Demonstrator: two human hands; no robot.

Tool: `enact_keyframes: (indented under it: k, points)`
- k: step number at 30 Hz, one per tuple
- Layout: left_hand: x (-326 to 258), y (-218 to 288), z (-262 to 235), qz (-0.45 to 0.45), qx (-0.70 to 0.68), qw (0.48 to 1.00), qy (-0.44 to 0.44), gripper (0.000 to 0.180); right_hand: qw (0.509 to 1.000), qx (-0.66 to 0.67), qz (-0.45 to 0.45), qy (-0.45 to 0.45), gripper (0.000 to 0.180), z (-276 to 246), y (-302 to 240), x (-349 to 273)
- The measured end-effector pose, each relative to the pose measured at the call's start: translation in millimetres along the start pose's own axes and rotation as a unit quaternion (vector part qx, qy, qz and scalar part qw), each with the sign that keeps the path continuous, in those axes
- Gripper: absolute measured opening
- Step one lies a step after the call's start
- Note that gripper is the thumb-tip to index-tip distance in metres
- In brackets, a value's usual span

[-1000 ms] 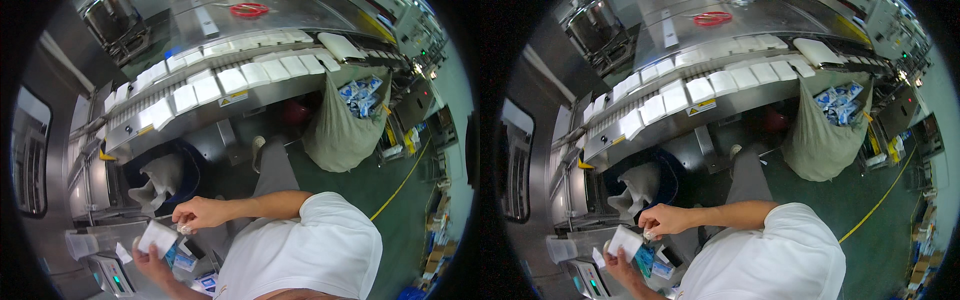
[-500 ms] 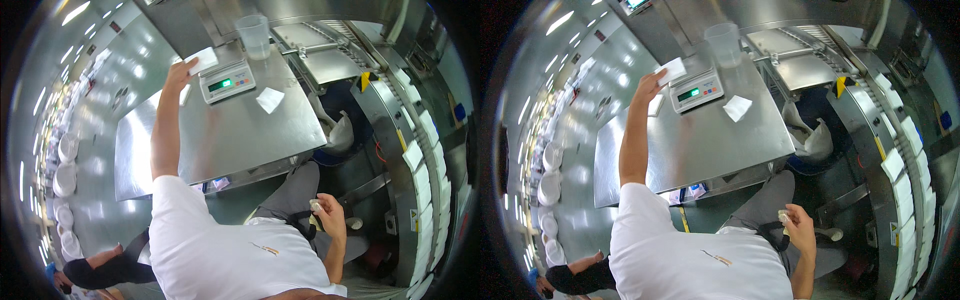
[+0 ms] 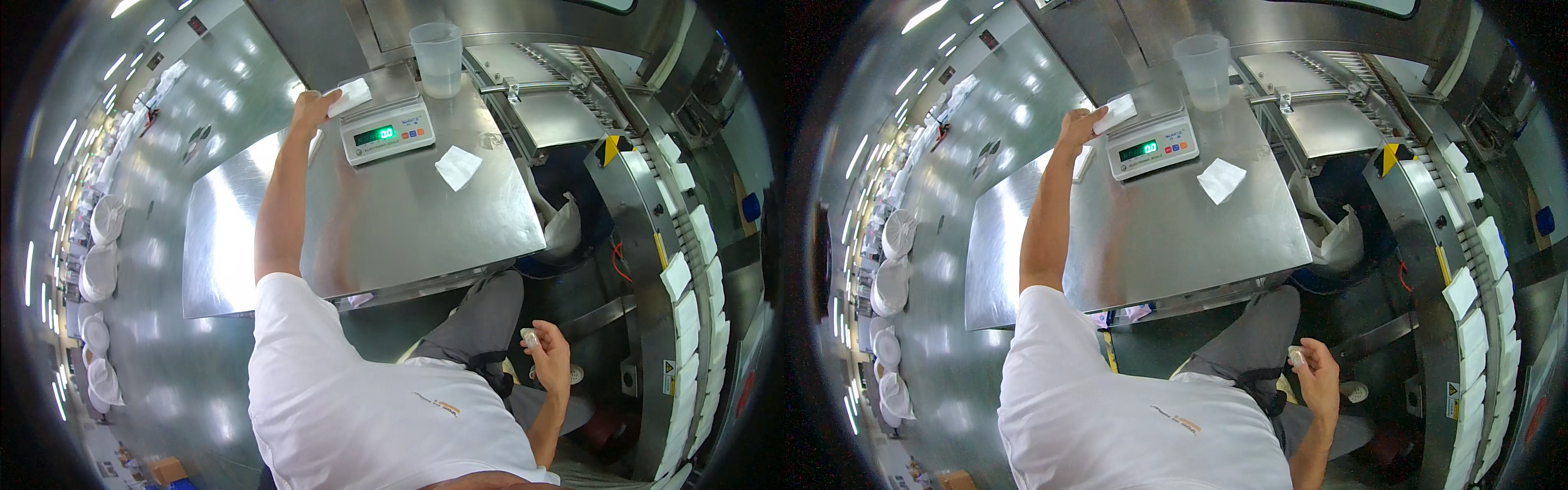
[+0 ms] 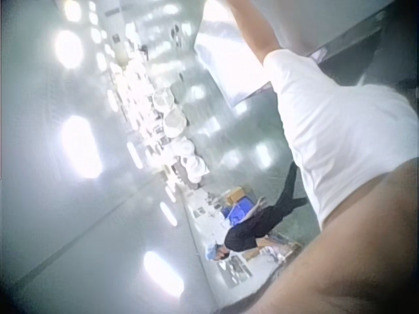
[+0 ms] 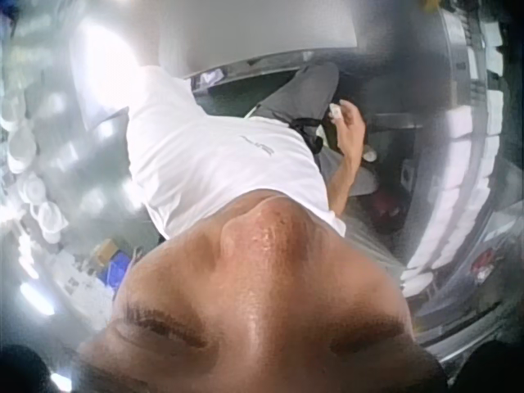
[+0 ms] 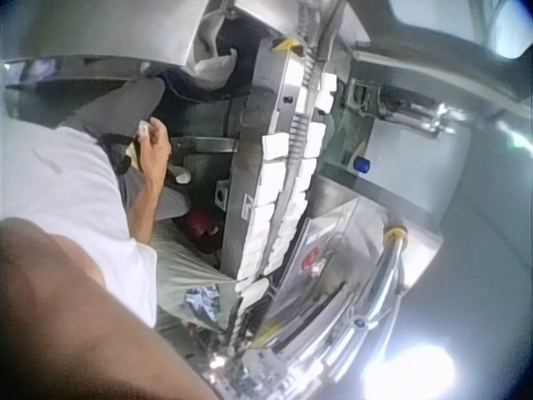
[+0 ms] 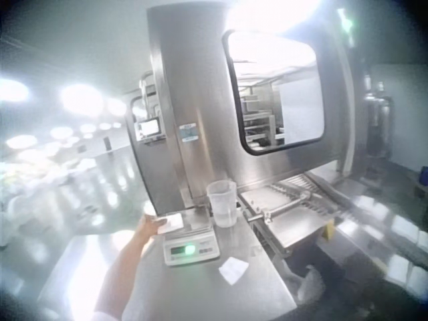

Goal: The person takes white rectangular products from a conveyor belt, places them into blue packaging, cuts the packaging using shears, and then weighs the packaged products on a digital scale.

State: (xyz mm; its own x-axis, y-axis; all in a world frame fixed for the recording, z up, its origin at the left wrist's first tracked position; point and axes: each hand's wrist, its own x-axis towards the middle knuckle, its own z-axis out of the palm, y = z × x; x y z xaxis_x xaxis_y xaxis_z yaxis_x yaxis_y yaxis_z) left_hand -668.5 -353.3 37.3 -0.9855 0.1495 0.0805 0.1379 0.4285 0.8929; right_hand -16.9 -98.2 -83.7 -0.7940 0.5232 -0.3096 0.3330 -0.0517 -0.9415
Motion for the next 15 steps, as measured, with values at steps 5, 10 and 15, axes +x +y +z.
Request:
enact_keyframes:
  k: [5, 10, 15]
  points:
    - [-9.4, 1.3, -2.0, -0.108, -0.135, 0.983, -0.067, 0.072, 1.0, -0.006, 0.012, -0.007, 0.031, -1.4, 14.5, 1.9]
    - [-3.6, -7.4, -7.7, -0.131, -0.14, 0.979, -0.062, 0.08, 0.999, 0.004, 0.032, -0.011, 0.031, -2.5, 22.6, 3.2]
    - [-7.8, -2.7, -5.8, -0.127, -0.13, 0.981, -0.066, 0.084, 0.999, -0.02, 0.03, -0.02, 0.031, -0.4, 28.9, 3.8]
